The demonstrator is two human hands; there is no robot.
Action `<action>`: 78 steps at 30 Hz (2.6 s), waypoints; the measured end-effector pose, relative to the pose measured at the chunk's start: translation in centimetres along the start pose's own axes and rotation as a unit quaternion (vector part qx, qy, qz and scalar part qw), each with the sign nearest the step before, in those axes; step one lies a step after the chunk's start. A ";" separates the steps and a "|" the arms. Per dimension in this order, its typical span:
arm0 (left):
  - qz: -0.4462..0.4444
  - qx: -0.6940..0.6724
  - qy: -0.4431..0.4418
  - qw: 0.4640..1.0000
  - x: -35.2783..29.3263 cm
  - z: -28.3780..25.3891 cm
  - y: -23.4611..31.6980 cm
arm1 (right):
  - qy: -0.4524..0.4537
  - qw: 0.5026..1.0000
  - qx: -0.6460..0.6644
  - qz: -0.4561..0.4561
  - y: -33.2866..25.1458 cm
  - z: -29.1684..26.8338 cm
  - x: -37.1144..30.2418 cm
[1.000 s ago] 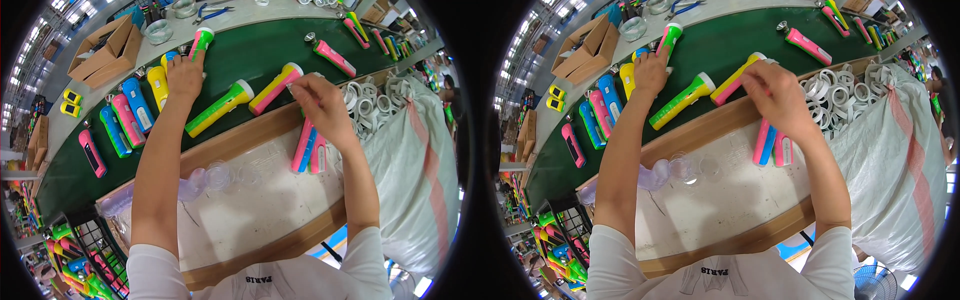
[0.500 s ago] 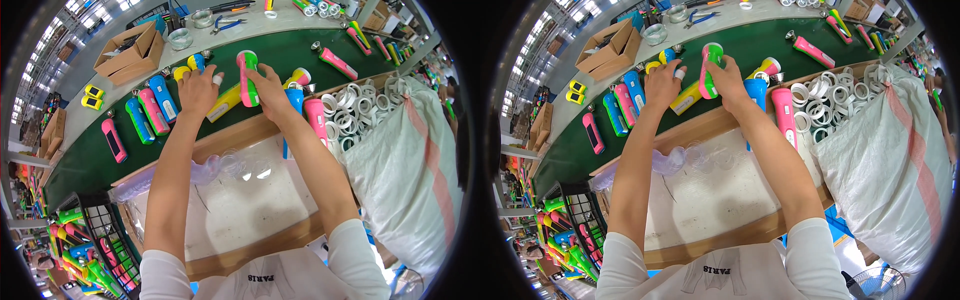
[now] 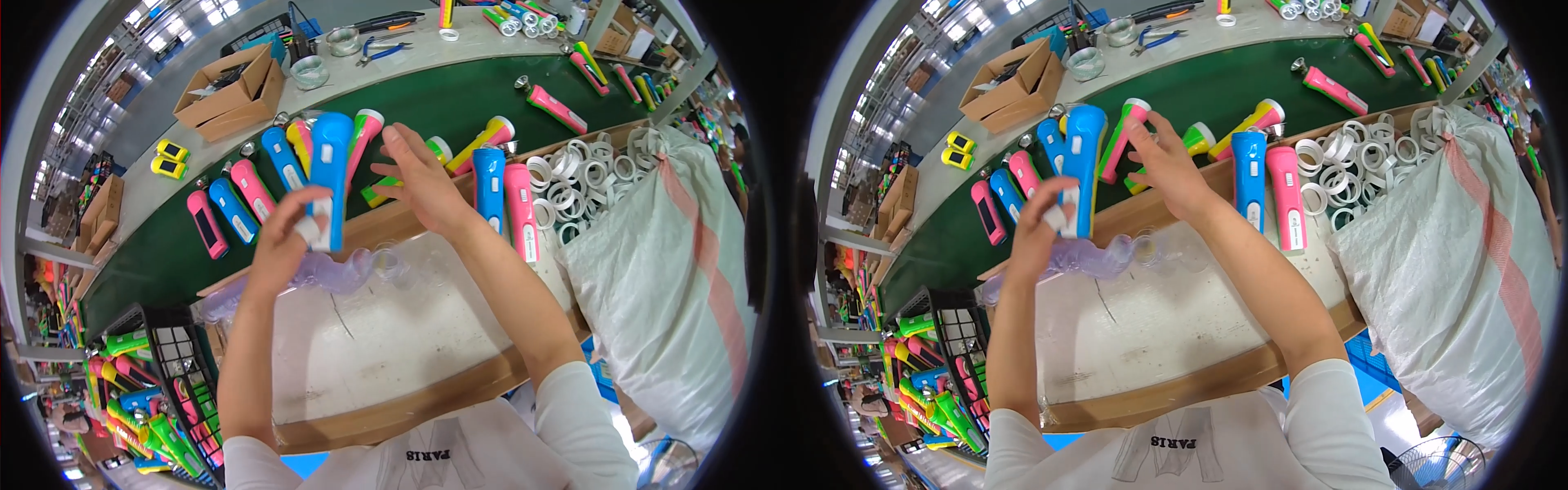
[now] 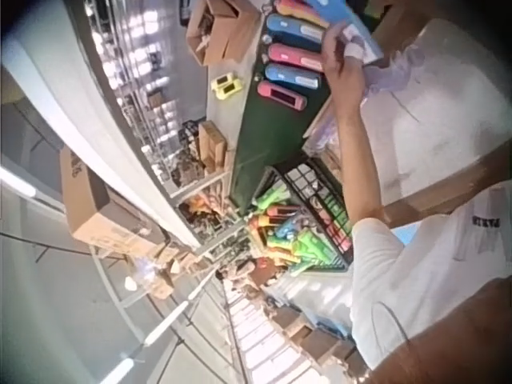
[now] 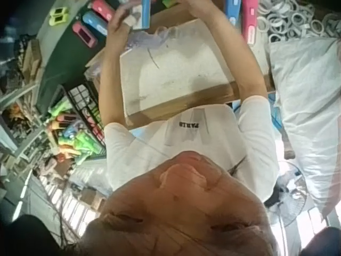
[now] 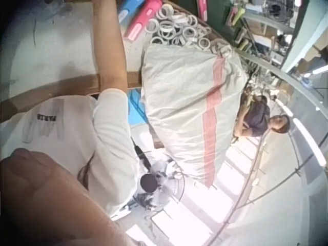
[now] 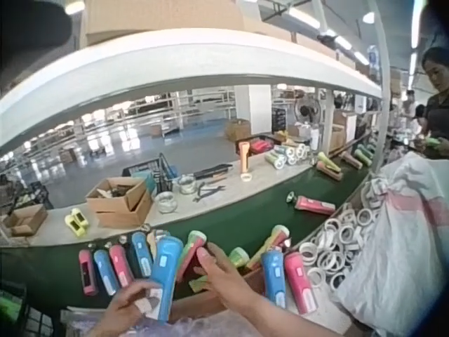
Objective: Manually assembling handheld flashlights by attaching the head and lens components on an assembly line.
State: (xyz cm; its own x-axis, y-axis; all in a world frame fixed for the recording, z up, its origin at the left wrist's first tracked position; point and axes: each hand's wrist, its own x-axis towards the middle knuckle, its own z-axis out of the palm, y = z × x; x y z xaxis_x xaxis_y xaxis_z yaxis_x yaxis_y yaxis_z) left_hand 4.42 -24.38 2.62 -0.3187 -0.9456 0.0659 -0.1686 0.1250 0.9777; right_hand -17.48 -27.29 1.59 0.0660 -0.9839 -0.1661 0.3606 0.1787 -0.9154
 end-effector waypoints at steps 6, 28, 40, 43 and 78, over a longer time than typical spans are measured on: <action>-0.102 -0.209 -0.119 0.965 -10.4 3.7 -1.9 | -0.085 0.991 0.105 -0.001 0.7 2.9 -2.1; 0.085 -0.301 0.010 0.950 -15.4 12.1 -2.1 | -0.160 0.748 -0.496 -0.411 3.4 -0.7 -20.4; 0.139 -0.320 0.007 0.937 -15.1 11.9 -3.0 | -0.184 0.827 -0.386 -0.365 2.5 -1.3 -20.4; 0.154 -0.333 0.008 0.930 -14.9 11.8 -3.1 | -0.196 0.838 -0.384 -0.335 2.3 -1.4 -20.0; 0.161 -0.304 0.013 0.939 -15.6 11.2 -3.0 | -0.067 0.804 -0.556 -0.201 4.7 -6.1 -12.5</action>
State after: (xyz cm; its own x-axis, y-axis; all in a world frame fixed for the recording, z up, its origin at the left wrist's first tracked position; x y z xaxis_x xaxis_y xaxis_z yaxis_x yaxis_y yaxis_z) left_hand -0.57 -6.62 -3.53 -0.2371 -0.8962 0.3749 0.4992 0.2187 0.8385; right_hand -22.23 -14.12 -2.89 0.2785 -0.9398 0.1979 -0.6718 -0.3379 -0.6592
